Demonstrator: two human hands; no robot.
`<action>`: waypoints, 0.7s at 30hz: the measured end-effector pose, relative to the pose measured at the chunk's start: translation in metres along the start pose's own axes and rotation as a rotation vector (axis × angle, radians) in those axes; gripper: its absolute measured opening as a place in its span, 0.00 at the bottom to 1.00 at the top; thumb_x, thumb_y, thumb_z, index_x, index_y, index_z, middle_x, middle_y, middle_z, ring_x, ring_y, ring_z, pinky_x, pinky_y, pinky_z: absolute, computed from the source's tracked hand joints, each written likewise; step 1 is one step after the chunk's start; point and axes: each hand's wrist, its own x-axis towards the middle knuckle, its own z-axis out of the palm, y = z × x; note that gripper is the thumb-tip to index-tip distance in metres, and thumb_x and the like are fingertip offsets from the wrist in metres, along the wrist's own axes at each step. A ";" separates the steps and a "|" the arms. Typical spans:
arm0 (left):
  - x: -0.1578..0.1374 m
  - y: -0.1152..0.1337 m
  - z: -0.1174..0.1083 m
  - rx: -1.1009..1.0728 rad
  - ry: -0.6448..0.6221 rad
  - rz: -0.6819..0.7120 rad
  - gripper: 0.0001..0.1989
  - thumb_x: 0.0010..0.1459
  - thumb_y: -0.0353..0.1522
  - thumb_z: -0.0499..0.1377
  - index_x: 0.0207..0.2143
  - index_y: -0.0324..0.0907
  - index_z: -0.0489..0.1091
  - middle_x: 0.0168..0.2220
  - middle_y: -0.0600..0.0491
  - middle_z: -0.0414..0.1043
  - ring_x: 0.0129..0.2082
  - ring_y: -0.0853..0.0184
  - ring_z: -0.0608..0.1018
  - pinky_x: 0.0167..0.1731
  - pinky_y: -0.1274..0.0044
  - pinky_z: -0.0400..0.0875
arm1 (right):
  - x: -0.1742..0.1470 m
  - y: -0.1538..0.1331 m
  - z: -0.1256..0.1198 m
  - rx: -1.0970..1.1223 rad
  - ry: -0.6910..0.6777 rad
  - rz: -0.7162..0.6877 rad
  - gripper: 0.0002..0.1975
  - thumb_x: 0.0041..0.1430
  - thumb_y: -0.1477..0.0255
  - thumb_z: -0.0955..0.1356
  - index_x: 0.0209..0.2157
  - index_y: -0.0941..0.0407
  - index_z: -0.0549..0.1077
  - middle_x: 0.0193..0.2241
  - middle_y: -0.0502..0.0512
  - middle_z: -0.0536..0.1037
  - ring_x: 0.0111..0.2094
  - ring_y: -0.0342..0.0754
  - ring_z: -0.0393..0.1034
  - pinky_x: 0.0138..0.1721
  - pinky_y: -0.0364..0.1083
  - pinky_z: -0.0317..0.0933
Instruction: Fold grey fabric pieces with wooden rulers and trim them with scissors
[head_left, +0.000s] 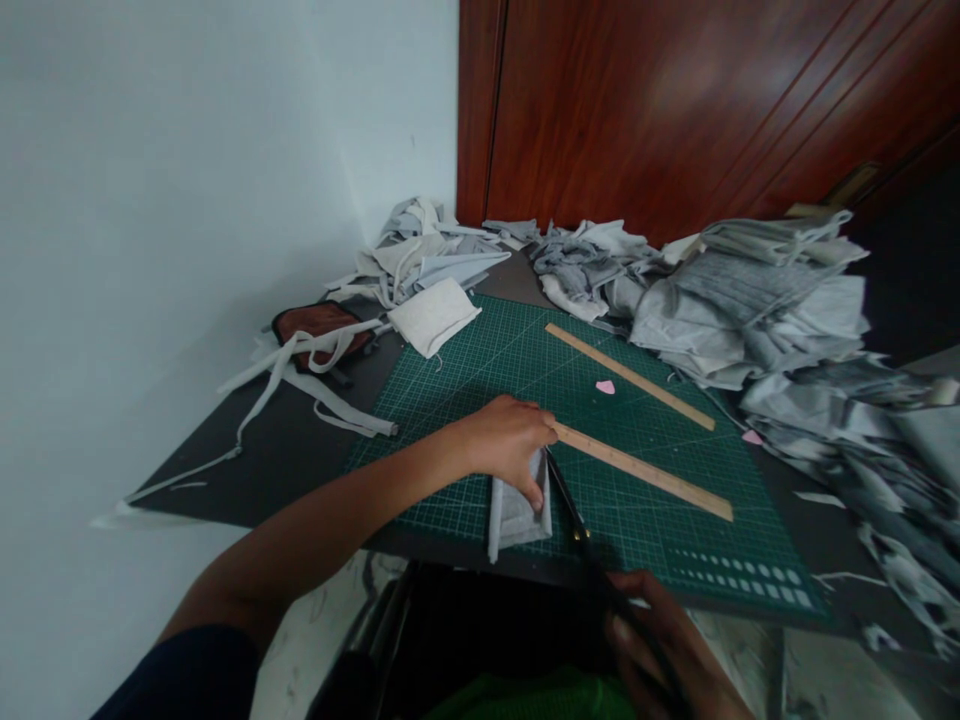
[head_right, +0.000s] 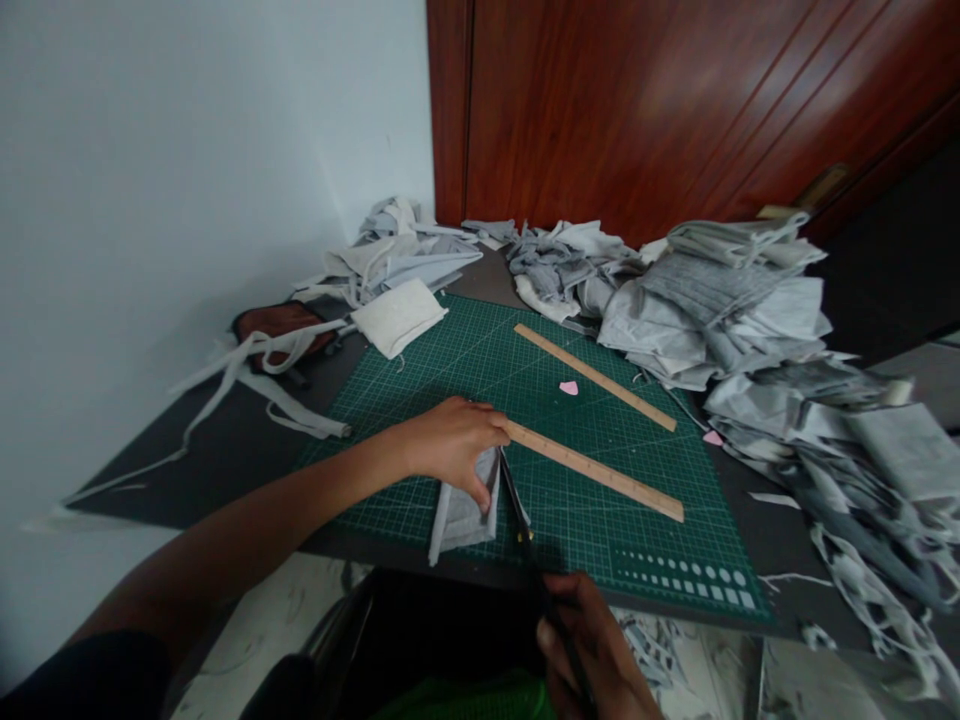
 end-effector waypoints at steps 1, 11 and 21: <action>0.000 0.000 0.000 0.003 0.004 0.001 0.38 0.38 0.59 0.73 0.42 0.42 0.76 0.48 0.49 0.78 0.48 0.53 0.78 0.42 0.70 0.69 | 0.001 -0.001 0.001 -0.005 0.005 0.007 0.32 0.48 0.45 0.77 0.45 0.51 0.69 0.22 0.42 0.69 0.17 0.35 0.50 0.18 0.36 0.41; 0.000 0.001 -0.001 0.021 0.016 0.006 0.38 0.38 0.60 0.73 0.42 0.42 0.76 0.45 0.49 0.78 0.48 0.53 0.77 0.45 0.69 0.69 | 0.006 -0.003 0.005 -0.042 -0.058 0.010 0.32 0.52 0.45 0.75 0.48 0.51 0.66 0.18 0.38 0.63 0.16 0.36 0.49 0.15 0.36 0.43; 0.001 -0.001 0.003 0.026 0.040 -0.020 0.46 0.36 0.61 0.72 0.50 0.41 0.70 0.46 0.47 0.77 0.48 0.52 0.77 0.44 0.69 0.69 | 0.004 0.003 0.012 0.023 -0.004 0.022 0.30 0.52 0.47 0.76 0.47 0.50 0.67 0.19 0.39 0.66 0.16 0.36 0.52 0.18 0.37 0.44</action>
